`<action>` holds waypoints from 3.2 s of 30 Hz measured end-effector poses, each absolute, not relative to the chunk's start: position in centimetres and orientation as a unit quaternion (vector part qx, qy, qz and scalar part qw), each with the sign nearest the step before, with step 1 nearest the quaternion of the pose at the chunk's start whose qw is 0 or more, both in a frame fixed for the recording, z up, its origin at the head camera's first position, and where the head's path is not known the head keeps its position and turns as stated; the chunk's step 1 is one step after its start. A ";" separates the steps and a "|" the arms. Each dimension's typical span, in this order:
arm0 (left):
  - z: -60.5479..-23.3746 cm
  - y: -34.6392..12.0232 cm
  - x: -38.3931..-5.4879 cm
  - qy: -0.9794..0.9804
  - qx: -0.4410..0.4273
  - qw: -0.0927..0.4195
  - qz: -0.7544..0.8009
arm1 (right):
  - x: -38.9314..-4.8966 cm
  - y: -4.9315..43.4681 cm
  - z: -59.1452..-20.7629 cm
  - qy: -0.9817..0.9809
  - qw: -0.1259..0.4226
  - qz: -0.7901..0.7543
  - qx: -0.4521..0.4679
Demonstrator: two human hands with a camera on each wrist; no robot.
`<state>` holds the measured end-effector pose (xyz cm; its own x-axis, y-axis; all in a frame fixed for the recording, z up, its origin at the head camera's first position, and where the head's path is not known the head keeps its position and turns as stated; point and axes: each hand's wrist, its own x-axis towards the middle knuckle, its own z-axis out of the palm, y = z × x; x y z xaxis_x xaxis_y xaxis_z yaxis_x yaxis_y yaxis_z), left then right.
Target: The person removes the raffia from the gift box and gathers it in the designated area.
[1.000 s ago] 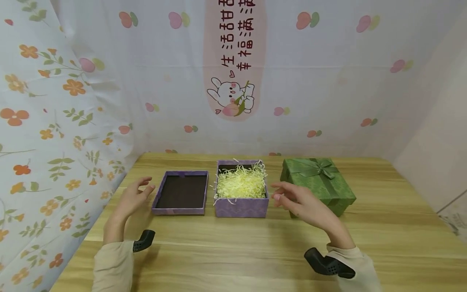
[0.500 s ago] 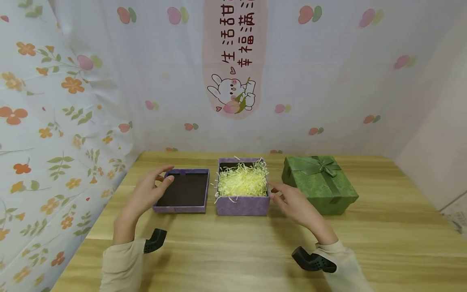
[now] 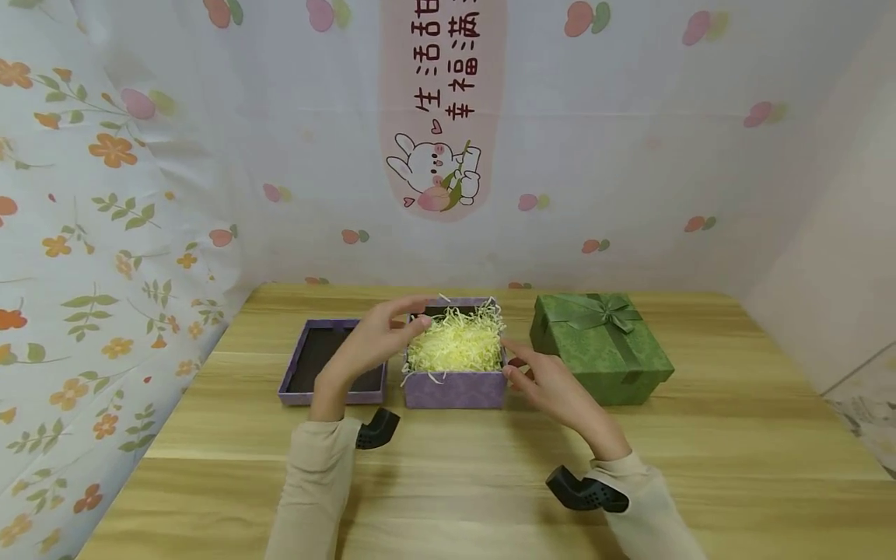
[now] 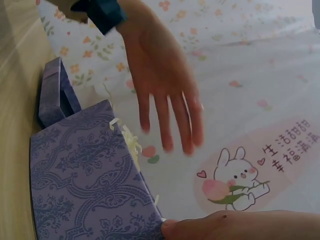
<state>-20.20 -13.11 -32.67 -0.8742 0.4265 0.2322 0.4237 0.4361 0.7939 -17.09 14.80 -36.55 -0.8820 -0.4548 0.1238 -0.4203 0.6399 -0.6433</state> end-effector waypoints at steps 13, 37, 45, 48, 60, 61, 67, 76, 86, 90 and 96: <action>-35.0 -5.9 -24.1 0.902 0.298 0.089 0.300 | -17.1 14.3 -36.8 0.897 0.029 -0.368 -0.243; -36.9 -4.0 -25.1 0.952 0.217 0.184 0.114 | -17.6 14.8 -36.0 0.888 0.057 -0.385 -0.246; -37.1 -3.0 -25.2 0.947 0.228 0.224 0.043 | -18.0 15.7 -35.3 0.895 0.070 -0.344 -0.274; -37.3 -2.8 -25.4 0.948 0.212 0.236 0.033 | -18.6 16.1 -34.2 0.899 0.080 -0.320 -0.288; -37.5 -2.9 -25.6 0.945 0.205 0.255 0.018 | -26.3 15.2 -30.6 0.895 0.217 -0.295 -0.256; -37.5 -2.9 -25.6 0.945 0.203 0.255 0.025 | -26.9 15.2 -30.6 0.890 0.233 -0.302 -0.250; -37.5 -3.1 -25.4 0.948 0.188 0.252 0.044 | -28.9 14.8 -31.1 0.875 0.272 -0.300 -0.265; -36.9 -2.9 -25.1 0.953 0.171 0.240 0.066 | -30.0 15.1 -31.4 0.883 0.241 -0.318 -0.248; -37.7 -3.1 -25.0 0.954 0.190 0.229 0.035 | -30.2 15.0 -32.5 0.861 0.273 -0.381 -0.198; -37.9 -2.9 -25.2 0.953 0.207 0.220 0.015 | -30.3 14.9 -32.5 0.861 0.273 -0.379 -0.202; -37.1 -2.1 -25.6 0.954 0.232 0.180 -0.055 | -30.0 14.7 -32.2 0.876 0.237 -0.367 -0.204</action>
